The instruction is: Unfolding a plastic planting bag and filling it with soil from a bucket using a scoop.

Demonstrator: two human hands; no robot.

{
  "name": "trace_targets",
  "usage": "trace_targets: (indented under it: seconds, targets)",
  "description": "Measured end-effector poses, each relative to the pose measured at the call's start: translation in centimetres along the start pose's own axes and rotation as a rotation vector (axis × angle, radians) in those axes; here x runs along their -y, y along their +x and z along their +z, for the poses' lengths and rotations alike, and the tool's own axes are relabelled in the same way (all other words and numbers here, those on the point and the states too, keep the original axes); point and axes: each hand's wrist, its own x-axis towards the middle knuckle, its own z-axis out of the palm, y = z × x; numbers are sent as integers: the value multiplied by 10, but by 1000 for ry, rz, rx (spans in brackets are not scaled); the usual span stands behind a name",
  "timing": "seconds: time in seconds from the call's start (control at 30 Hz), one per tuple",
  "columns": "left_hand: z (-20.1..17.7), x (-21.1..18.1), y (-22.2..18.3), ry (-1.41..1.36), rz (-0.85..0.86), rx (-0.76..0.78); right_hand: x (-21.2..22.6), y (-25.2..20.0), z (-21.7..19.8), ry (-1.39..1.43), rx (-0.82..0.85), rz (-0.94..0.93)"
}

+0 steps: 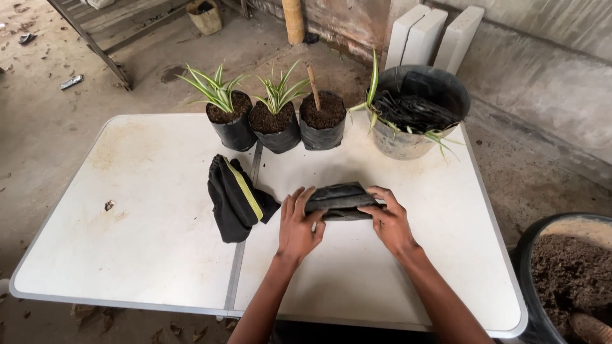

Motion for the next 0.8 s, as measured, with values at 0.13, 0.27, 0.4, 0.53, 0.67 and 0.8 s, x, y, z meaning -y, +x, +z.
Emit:
trace_targets:
  seconds: [0.13,0.27,0.4,0.53,0.67,0.8]
  targets:
    - [16,3,-1,210,-185,274,-6,-10,13,-56,56,23]
    - [28,10,-2,300,-267,322,7,-3,6,-121,137,59]
    - [35,14,-1,411,-239,316,-9,-14,18,-281,174,115]
    - [34,2,0,508,-259,499,12,1,19,-393,166,136]
    - [24,-16,12,496,-254,591,28,5,25,-488,203,119]
    - [22,-17,6,474,-251,576,12,-8,44,-662,141,188]
